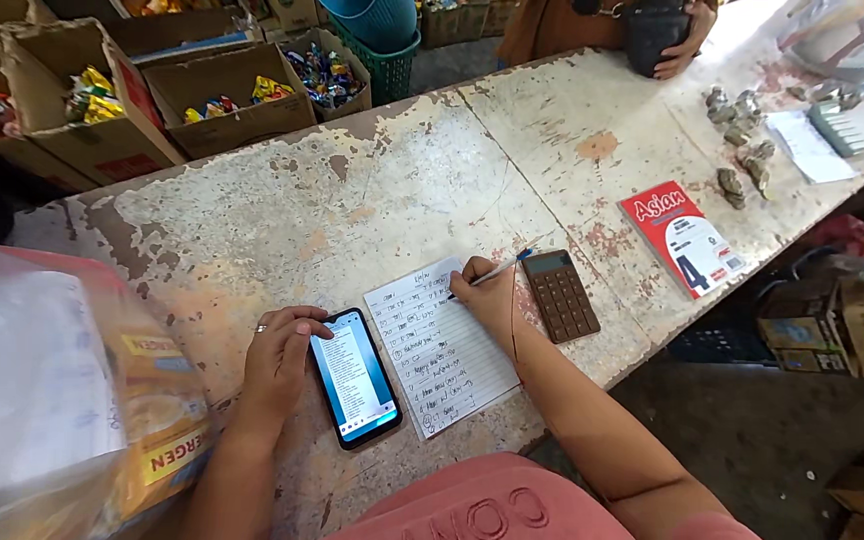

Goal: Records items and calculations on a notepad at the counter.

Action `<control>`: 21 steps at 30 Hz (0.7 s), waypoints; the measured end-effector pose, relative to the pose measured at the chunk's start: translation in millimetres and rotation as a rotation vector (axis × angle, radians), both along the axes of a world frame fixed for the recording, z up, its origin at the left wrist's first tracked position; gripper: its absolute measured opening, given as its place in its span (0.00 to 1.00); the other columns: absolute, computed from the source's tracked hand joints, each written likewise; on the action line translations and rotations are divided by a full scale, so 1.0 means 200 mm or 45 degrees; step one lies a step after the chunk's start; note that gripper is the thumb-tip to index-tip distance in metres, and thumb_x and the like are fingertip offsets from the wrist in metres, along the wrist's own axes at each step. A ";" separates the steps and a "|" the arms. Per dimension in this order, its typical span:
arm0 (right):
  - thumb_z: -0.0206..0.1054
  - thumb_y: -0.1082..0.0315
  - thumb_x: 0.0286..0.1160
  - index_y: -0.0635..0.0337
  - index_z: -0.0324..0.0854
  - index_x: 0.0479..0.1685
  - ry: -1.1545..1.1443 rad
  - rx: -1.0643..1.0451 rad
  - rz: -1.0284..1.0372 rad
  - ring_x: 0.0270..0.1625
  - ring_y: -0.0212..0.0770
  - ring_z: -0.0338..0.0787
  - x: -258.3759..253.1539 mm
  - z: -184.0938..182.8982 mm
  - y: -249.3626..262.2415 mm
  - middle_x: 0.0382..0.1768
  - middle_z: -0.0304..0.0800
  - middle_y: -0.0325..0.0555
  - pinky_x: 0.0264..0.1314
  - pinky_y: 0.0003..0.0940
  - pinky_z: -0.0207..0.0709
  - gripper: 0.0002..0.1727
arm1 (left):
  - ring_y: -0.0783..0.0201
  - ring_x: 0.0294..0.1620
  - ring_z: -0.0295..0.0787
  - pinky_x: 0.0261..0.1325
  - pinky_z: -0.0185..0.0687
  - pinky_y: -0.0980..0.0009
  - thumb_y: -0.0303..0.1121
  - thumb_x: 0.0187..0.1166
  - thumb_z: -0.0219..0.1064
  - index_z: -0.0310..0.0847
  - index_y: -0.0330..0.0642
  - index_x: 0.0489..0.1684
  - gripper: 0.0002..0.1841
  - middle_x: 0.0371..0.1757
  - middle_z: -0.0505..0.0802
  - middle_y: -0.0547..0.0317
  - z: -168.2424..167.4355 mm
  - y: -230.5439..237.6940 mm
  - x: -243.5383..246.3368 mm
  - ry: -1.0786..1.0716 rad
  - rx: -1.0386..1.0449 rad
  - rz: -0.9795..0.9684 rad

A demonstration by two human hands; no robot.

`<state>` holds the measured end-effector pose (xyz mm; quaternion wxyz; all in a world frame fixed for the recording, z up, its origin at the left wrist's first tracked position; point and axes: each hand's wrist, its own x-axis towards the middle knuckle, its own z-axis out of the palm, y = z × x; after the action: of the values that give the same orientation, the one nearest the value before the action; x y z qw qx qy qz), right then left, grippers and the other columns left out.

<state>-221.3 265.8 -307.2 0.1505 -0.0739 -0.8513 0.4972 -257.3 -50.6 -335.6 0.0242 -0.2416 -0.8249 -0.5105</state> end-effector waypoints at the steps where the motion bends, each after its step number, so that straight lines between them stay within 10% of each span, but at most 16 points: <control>1: 0.69 0.72 0.70 0.55 0.71 0.14 -0.006 -0.002 -0.007 0.15 0.23 0.67 0.01 0.00 0.00 0.12 0.69 0.32 0.19 0.21 0.59 0.17 | 0.59 0.69 0.81 0.80 0.65 0.59 0.47 0.92 0.38 0.92 0.42 0.35 0.32 0.57 0.93 0.54 0.00 0.00 0.00 -0.002 -0.002 0.002; 21: 0.72 0.72 0.73 0.58 0.73 0.16 -0.005 -0.119 -0.090 0.13 0.24 0.73 0.01 0.03 0.01 0.11 0.74 0.34 0.19 0.20 0.68 0.17 | 0.61 0.67 0.81 0.77 0.66 0.62 0.47 0.92 0.39 0.91 0.44 0.35 0.31 0.56 0.93 0.56 0.00 0.00 -0.01 0.015 0.037 0.005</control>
<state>-218.4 268.5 -300.3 0.1626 -0.1119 -0.8242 0.5308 -258.8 -50.1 -336.5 0.0337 -0.2428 -0.8176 -0.5210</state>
